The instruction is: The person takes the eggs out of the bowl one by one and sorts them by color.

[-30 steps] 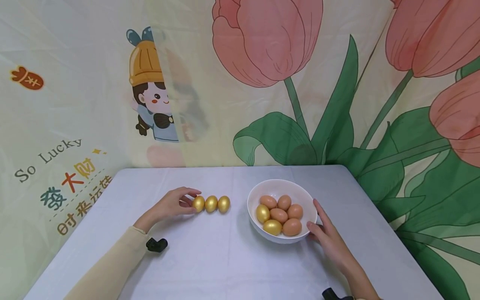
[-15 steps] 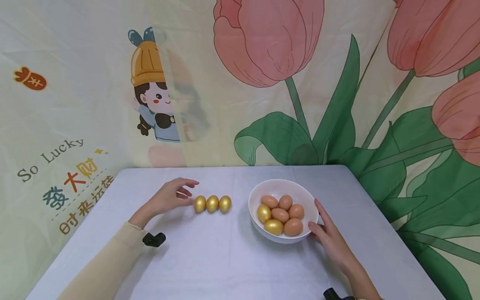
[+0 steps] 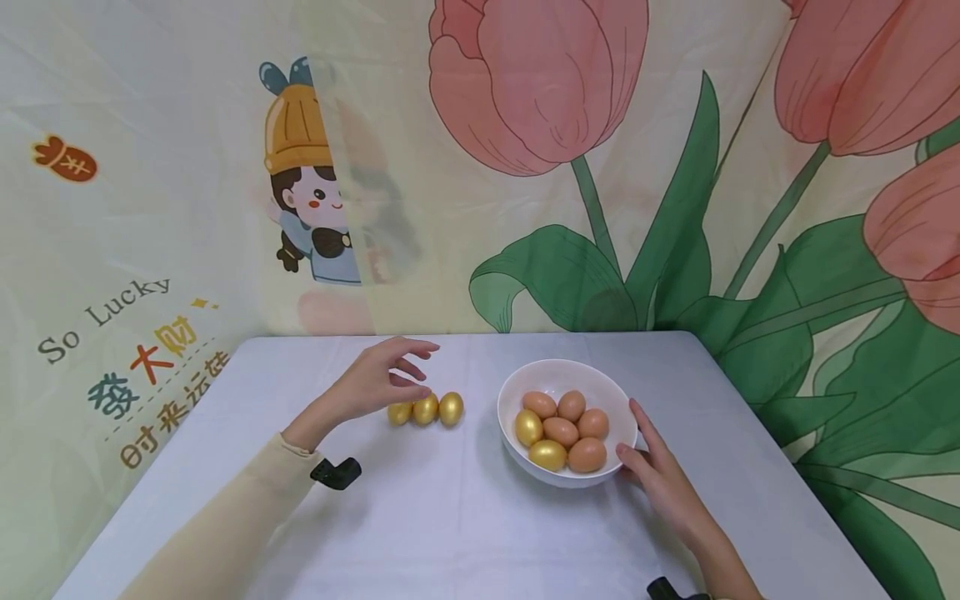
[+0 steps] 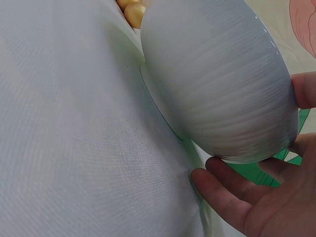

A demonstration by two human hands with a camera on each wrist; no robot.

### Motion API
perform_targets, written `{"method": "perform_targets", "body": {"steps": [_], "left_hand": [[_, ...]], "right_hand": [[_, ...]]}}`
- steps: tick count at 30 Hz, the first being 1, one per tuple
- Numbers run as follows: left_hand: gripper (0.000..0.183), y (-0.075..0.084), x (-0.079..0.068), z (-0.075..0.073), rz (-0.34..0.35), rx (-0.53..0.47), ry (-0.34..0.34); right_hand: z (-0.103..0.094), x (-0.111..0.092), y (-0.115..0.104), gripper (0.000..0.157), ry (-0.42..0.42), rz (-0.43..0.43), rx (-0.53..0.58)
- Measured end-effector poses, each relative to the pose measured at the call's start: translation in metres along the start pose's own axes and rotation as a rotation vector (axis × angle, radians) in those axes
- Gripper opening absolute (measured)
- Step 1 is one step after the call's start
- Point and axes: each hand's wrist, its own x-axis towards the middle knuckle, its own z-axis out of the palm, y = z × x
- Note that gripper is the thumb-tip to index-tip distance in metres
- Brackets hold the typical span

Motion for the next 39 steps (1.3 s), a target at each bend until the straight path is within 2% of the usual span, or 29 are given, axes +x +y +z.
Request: {"method": "perform_targets", "body": {"steps": [9, 17, 23, 29, 39], "left_hand": [[0.067, 0.044, 0.020, 0.043, 0.042, -0.080, -0.057], [0.065, 0.065, 0.034, 0.079, 0.090, -0.143, -0.115], [0.067, 0.073, 0.042, 0.102, 0.134, -0.176, -0.185], [0.067, 0.072, 0.048, 0.121, 0.157, -0.194, -0.247], [0.069, 0.070, 0.055, 0.132, 0.164, -0.107, -0.300]], "right_hand": [[-0.001, 0.001, 0.003, 0.079, 0.000, -0.014, 0.004], [-0.001, 0.001, 0.004, 0.078, -0.001, -0.015, 0.009], [-0.001, 0.002, 0.006, 0.080, -0.006, -0.017, 0.014], [-0.001, 0.001, 0.005, 0.079, -0.004, -0.020, 0.018], [0.000, 0.002, 0.004, 0.080, -0.003, -0.010, 0.013]]}}
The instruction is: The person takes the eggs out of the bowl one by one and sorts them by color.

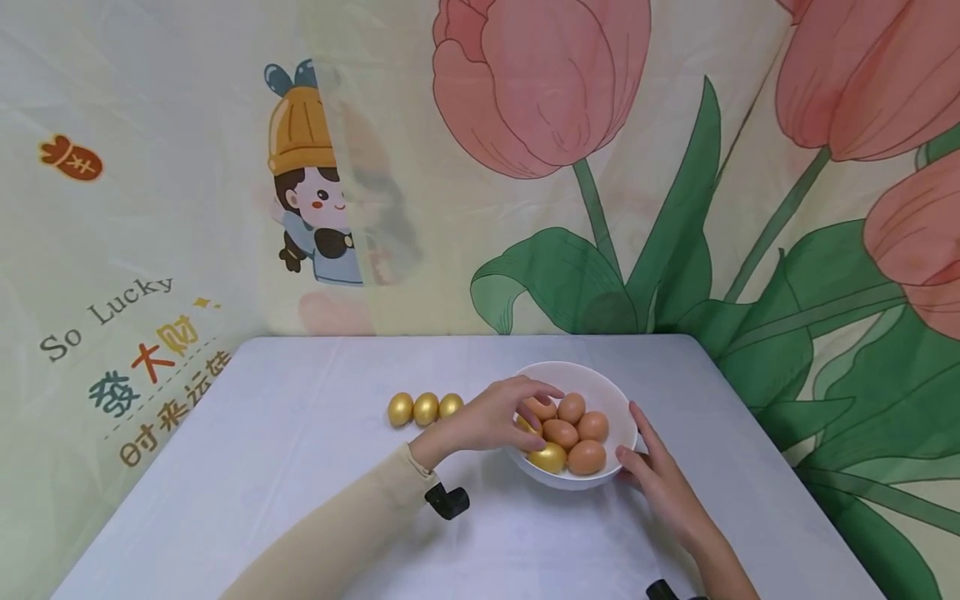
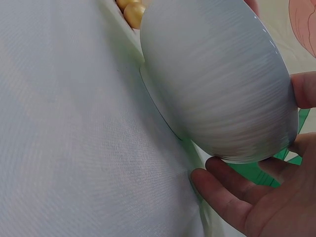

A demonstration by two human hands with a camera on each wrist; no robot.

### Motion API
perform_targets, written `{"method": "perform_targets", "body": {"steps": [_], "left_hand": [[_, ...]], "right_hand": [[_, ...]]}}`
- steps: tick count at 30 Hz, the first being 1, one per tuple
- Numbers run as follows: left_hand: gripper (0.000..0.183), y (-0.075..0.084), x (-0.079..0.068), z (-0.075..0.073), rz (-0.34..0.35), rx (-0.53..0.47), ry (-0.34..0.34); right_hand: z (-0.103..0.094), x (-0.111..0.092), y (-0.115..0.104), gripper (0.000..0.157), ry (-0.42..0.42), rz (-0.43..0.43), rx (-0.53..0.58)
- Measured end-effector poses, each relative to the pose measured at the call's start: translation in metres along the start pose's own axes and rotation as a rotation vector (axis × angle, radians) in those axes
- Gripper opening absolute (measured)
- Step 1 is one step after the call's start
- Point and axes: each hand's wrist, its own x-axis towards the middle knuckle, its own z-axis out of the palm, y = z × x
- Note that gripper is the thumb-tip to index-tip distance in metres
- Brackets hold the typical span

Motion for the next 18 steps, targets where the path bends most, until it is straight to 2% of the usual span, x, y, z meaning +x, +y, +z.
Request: {"method": "perform_targets", "body": {"steps": [7, 15, 18], "left_hand": [[0.069, 0.002, 0.006, 0.004, -0.023, 0.086, -0.051], [0.072, 0.008, 0.012, 0.011, -0.067, 0.099, -0.086], [0.070, 0.009, 0.015, 0.015, -0.052, 0.128, -0.096]], "right_hand": [[0.000, 0.000, 0.000, 0.080, -0.003, 0.010, -0.002], [0.001, 0.001, -0.001, 0.081, -0.004, 0.038, -0.005], [0.001, 0.001, 0.000, 0.080, -0.004, 0.035, -0.014]]}}
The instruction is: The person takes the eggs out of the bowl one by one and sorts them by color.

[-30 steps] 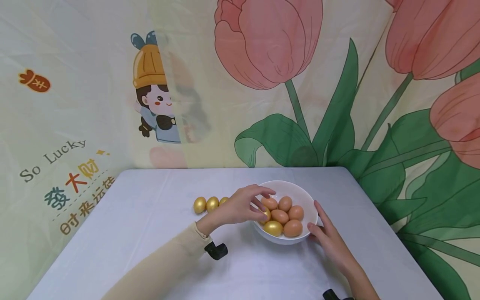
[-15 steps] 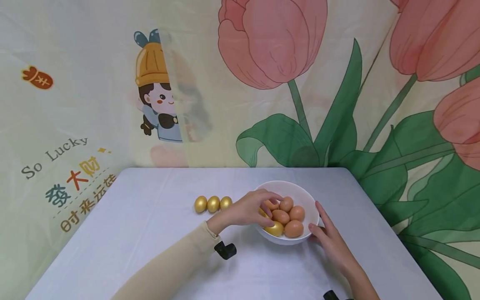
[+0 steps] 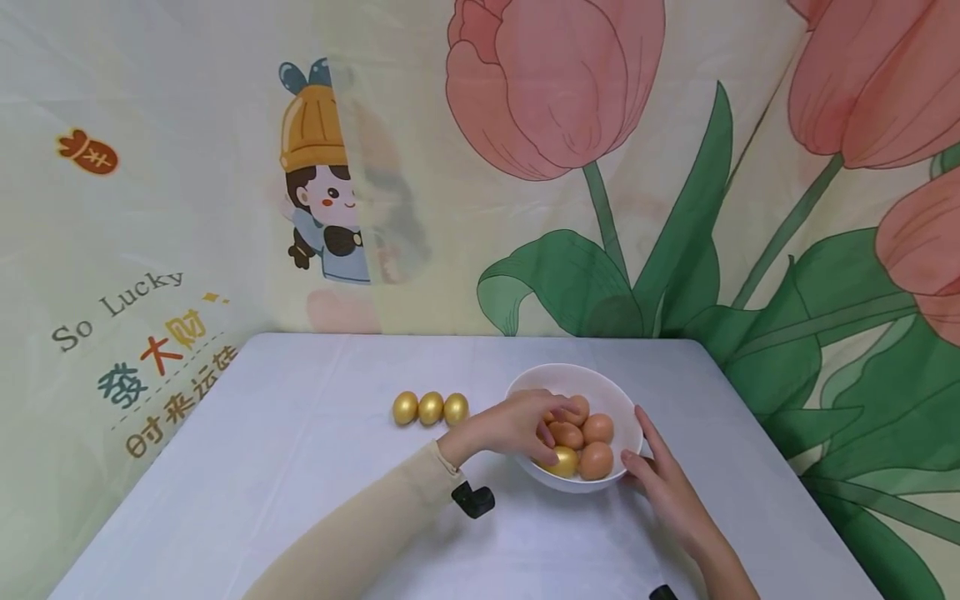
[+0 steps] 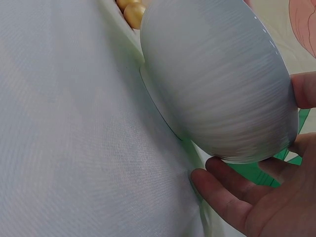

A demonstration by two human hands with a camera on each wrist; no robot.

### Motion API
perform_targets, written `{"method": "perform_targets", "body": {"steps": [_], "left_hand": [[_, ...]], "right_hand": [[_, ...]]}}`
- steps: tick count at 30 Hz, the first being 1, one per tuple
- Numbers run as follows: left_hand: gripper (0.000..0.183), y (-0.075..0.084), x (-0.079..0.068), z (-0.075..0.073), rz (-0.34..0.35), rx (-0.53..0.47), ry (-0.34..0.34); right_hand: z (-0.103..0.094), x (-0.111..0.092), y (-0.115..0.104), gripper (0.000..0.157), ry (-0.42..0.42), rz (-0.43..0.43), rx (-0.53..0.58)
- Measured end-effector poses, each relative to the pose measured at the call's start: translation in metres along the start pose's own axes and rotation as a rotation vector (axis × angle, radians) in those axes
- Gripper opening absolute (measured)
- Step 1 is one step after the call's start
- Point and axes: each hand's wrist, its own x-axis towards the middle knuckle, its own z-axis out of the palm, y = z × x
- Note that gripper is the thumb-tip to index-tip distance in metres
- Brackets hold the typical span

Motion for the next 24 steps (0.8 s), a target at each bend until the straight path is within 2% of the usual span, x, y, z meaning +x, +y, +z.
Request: {"method": "perform_targets", "body": {"steps": [5, 12, 20, 24], "left_hand": [[0.066, 0.001, 0.007, 0.007, 0.023, 0.084, -0.023], [0.066, 0.007, 0.015, 0.015, -0.058, 0.049, 0.017], [0.049, 0.012, 0.021, 0.024, -0.063, 0.138, 0.028], [0.046, 0.012, 0.023, 0.030, -0.050, 0.117, 0.009]], "right_hand": [[0.000, 0.001, 0.000, 0.080, 0.000, 0.007, -0.008], [-0.002, 0.000, -0.002, 0.080, 0.000, 0.032, -0.027], [-0.002, -0.003, -0.002, 0.082, -0.015, 0.025, -0.018], [-0.001, -0.004, -0.001, 0.081, -0.020, 0.007, -0.009]]}}
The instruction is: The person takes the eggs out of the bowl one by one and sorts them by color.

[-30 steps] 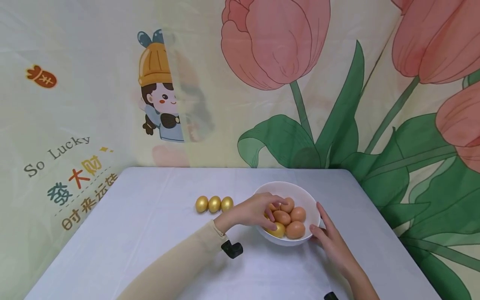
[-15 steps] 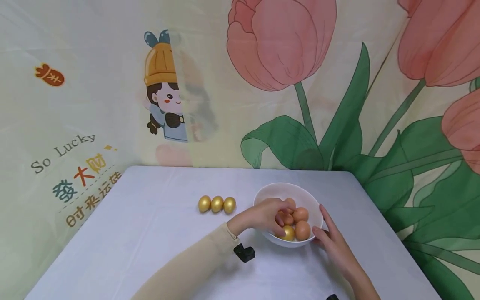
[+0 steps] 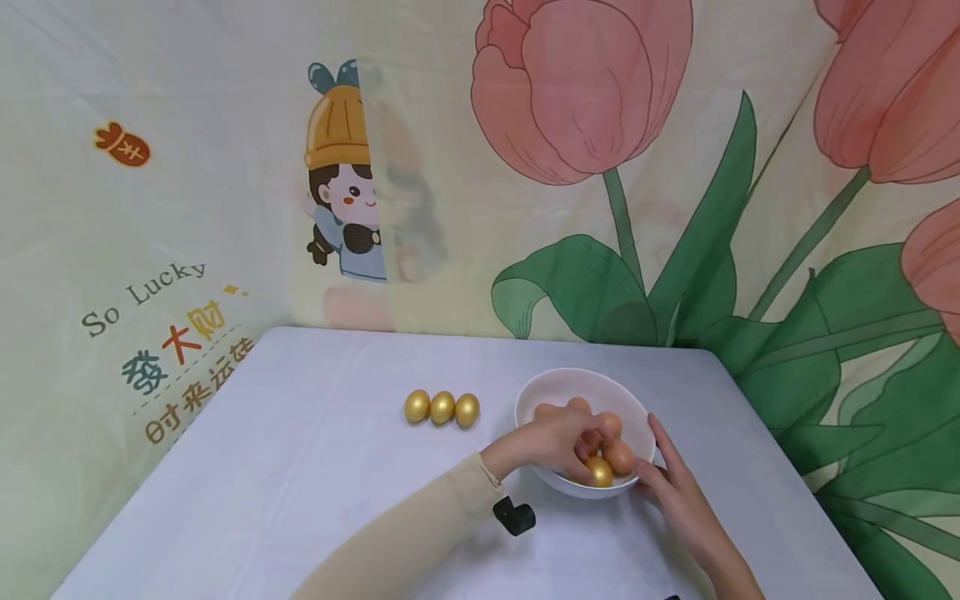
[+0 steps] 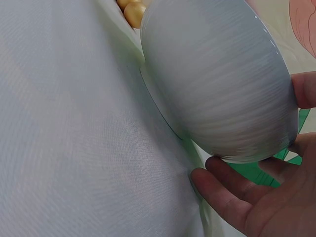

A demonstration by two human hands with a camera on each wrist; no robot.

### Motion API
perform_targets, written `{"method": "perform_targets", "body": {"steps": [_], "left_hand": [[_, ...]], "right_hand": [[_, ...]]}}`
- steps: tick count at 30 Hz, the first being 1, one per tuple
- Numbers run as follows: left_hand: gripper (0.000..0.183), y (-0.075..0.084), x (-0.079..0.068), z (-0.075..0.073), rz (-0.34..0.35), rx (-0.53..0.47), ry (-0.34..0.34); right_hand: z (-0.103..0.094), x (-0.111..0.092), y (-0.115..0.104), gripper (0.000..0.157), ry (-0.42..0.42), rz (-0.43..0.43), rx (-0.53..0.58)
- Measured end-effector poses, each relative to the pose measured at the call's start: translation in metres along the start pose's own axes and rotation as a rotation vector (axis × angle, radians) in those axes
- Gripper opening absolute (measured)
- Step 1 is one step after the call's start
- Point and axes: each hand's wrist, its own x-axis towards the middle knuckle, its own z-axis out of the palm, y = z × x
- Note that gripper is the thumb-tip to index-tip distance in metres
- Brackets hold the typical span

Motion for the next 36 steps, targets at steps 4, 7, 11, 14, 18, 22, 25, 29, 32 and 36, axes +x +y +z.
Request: {"method": "perform_targets", "body": {"steps": [4, 7, 11, 14, 18, 22, 25, 29, 32, 36], "left_hand": [[0.044, 0.002, 0.004, 0.006, -0.013, -0.031, 0.017], [0.041, 0.004, 0.005, 0.008, -0.054, -0.013, 0.052], [0.037, 0.005, 0.005, 0.011, -0.082, 0.019, 0.079], [0.037, 0.006, 0.005, 0.012, -0.099, 0.007, 0.068], [0.037, 0.008, 0.004, 0.014, -0.131, -0.017, 0.052], [0.033, 0.007, 0.003, 0.014, -0.134, -0.001, 0.059], [0.030, 0.008, 0.003, 0.014, -0.123, -0.001, 0.060], [0.028, 0.009, 0.003, 0.014, -0.114, -0.001, 0.062], [0.026, 0.008, 0.003, 0.014, -0.116, -0.009, 0.071], [0.026, 0.006, 0.002, 0.014, -0.126, -0.051, 0.104]], "right_hand": [[0.000, 0.000, 0.001, 0.080, -0.001, -0.008, 0.008], [0.000, 0.000, 0.000, 0.080, 0.004, -0.002, 0.004], [0.000, 0.000, 0.000, 0.080, 0.010, -0.004, -0.002], [0.000, 0.001, 0.000, 0.081, 0.009, -0.008, -0.002], [0.001, 0.002, 0.000, 0.081, 0.009, 0.003, 0.000], [0.001, 0.001, -0.001, 0.081, 0.010, 0.009, 0.007], [0.000, 0.001, -0.001, 0.081, 0.006, 0.008, 0.007], [0.000, 0.002, -0.001, 0.081, 0.006, 0.005, 0.002], [0.000, 0.001, -0.001, 0.081, 0.007, 0.002, 0.004], [0.000, 0.000, -0.001, 0.080, 0.006, -0.002, 0.011]]}}
